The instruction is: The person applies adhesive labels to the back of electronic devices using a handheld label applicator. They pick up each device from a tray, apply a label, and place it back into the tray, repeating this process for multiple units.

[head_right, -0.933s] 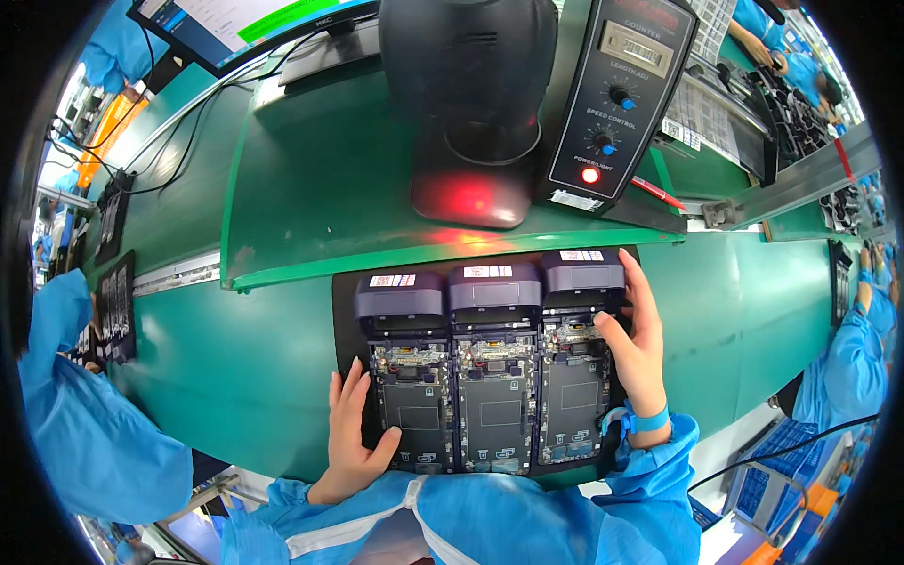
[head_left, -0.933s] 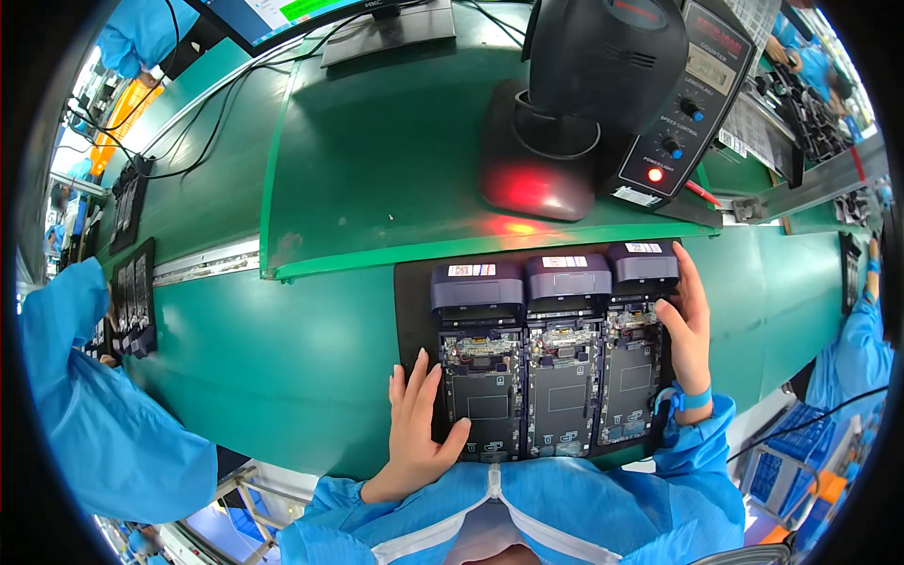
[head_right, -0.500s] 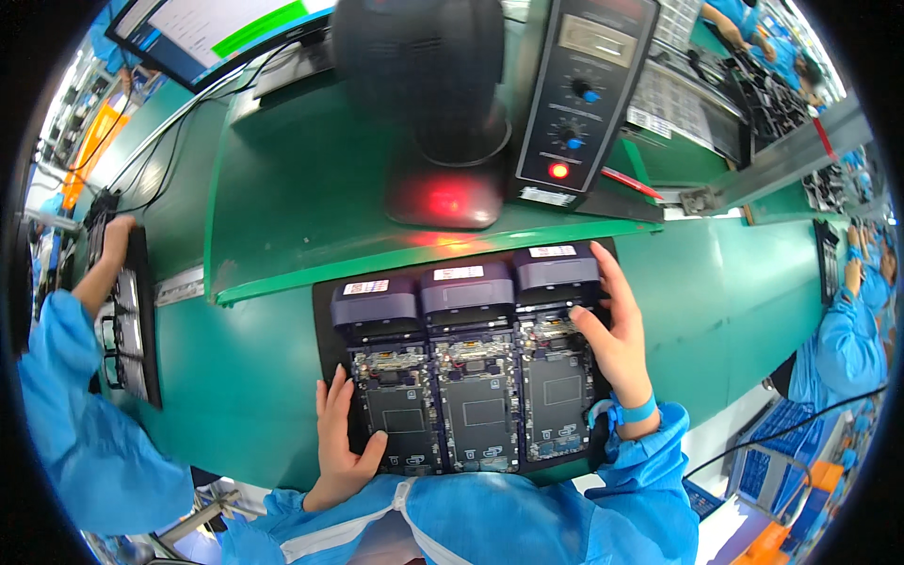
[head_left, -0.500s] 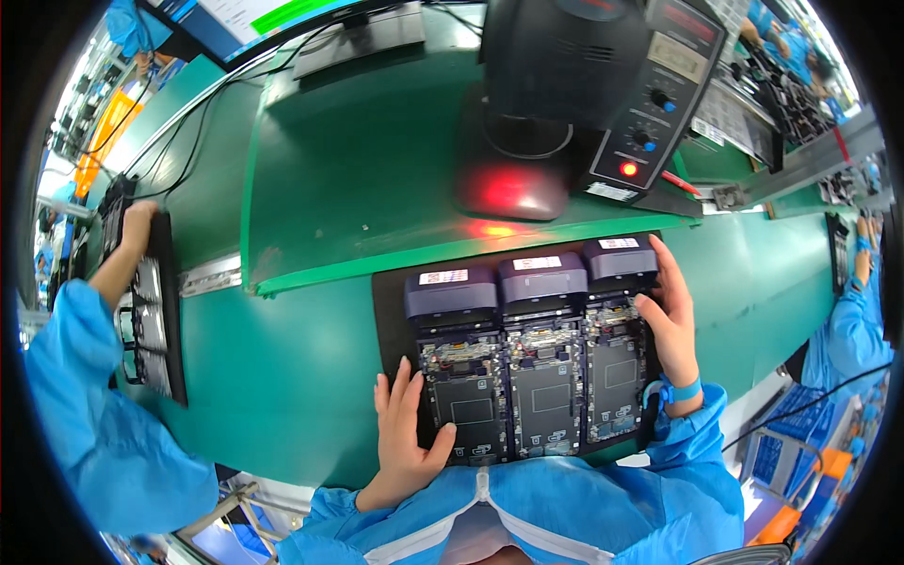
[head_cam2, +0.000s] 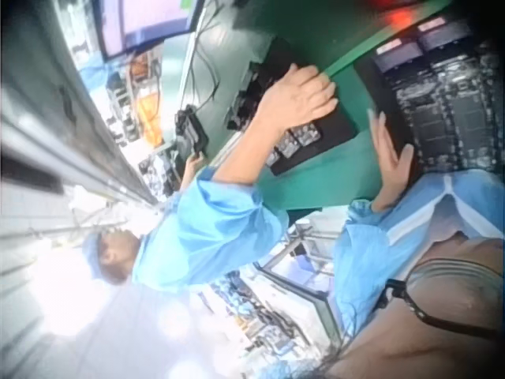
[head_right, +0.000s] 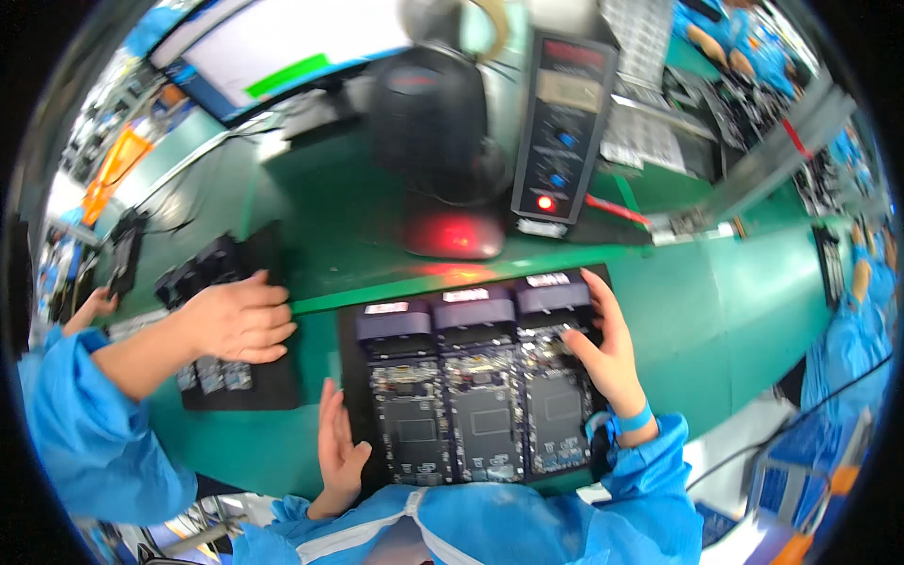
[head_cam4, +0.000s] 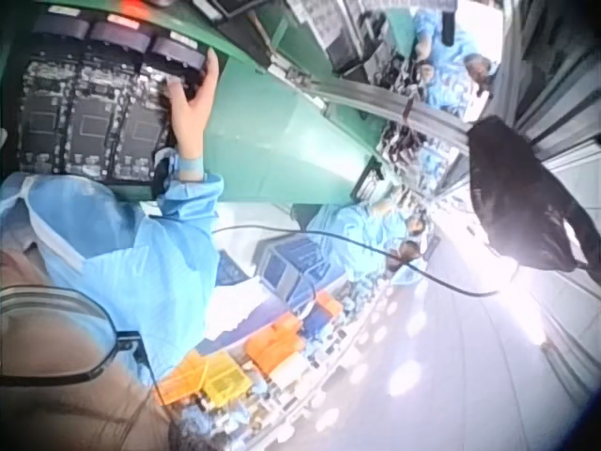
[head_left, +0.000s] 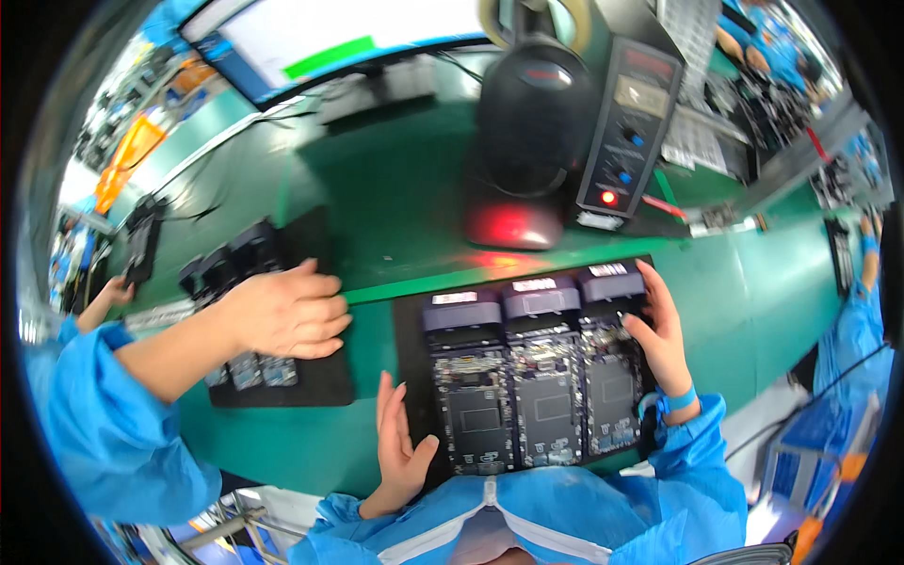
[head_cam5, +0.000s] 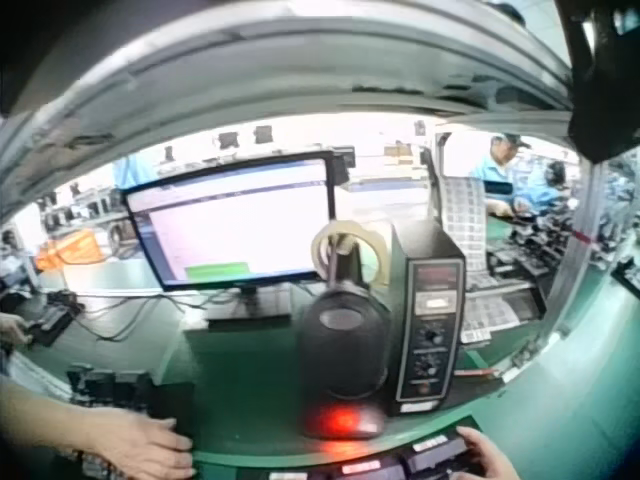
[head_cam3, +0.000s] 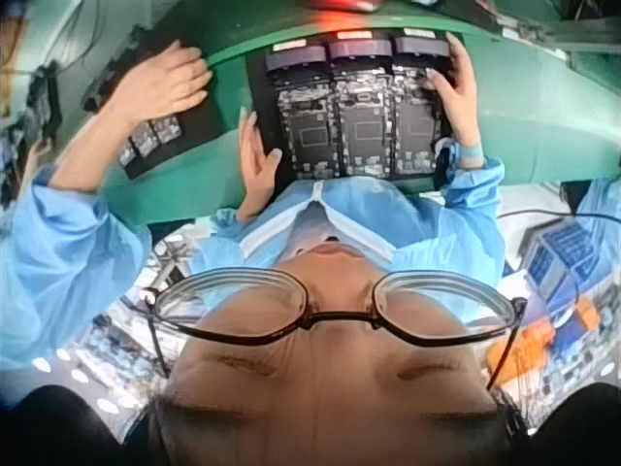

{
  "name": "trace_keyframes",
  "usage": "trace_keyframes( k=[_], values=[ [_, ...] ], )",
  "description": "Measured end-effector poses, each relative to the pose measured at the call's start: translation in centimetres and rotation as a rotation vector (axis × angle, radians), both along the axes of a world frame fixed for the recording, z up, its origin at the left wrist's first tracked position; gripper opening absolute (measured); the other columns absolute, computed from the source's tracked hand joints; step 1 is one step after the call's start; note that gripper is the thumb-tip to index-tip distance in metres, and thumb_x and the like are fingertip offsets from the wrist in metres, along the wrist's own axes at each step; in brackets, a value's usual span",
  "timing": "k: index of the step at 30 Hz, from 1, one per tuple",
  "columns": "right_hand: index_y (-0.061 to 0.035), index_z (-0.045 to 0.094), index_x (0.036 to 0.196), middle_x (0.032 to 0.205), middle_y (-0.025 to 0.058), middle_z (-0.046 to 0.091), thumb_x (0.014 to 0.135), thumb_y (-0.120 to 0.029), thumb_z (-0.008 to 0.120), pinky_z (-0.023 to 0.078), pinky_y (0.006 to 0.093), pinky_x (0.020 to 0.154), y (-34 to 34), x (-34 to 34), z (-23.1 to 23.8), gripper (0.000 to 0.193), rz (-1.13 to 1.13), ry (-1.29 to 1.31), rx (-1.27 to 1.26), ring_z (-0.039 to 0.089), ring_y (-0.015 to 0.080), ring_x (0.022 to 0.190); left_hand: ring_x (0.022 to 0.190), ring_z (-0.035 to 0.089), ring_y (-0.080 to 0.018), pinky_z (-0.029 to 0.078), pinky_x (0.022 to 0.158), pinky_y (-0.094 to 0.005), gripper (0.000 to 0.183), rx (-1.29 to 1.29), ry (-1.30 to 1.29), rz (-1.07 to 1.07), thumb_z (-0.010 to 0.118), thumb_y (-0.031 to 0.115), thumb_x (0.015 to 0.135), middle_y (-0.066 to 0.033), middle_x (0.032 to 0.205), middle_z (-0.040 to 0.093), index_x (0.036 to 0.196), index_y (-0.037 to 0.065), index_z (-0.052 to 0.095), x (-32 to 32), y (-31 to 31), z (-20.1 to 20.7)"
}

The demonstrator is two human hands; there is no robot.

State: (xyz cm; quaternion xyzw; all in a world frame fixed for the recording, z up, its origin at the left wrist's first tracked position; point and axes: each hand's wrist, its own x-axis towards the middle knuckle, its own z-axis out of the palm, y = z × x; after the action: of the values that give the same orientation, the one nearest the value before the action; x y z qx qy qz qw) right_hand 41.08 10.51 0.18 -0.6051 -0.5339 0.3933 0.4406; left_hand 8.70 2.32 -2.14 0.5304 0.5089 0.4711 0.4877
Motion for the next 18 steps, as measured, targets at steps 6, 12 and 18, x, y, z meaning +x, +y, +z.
trace_keyframes(
  k=[6,12,18],
  values=[
    [-0.0077,0.035,0.128,0.128,0.0125,0.038,0.07,-0.004,0.057,0.032,0.0338,0.094,-2.7,-0.9,2.7,0.062,0.025,-0.032,-0.033,0.04,0.0239,0.114,0.129,0.017,-0.0282,0.017,0.103,-0.0367,0.061,-0.459,-0.315,-0.04,0.05,0.004,0.077,-0.0096,0.141,0.018,0.133,0.003,0.026,-2.7,-0.6,3.2],
    [-0.0078,0.044,0.12,0.129,0.0223,0.032,0.066,-0.014,0.063,0.028,0.046,0.097,-8.8,-3.0,4.7,0.057,0.212,-0.702,0.198,0.033,0.0429,0.115,0.118,0.029,-0.019,0.024,0.098,-0.0326,0.053,-0.46,-0.148,-0.132,0.047,0.014,0.077,-0.0043,0.138,0.023,0.128,0.003,0.038,-3.7,-0.4,3.4],
    [-0.0113,0.044,0.12,0.127,0.0208,0.033,0.069,-0.018,0.064,0.029,0.0486,0.095,-12.4,-14.8,3.4,0.055,0.408,-0.524,0.3,0.028,0.0439,0.117,0.112,0.034,-0.0172,0.029,0.094,-0.0344,0.053,-0.455,-0.252,-0.387,0.046,0.019,0.077,-0.0017,0.134,0.025,0.127,0.002,0.039,-6.0,1.7,1.6]
  ],
)
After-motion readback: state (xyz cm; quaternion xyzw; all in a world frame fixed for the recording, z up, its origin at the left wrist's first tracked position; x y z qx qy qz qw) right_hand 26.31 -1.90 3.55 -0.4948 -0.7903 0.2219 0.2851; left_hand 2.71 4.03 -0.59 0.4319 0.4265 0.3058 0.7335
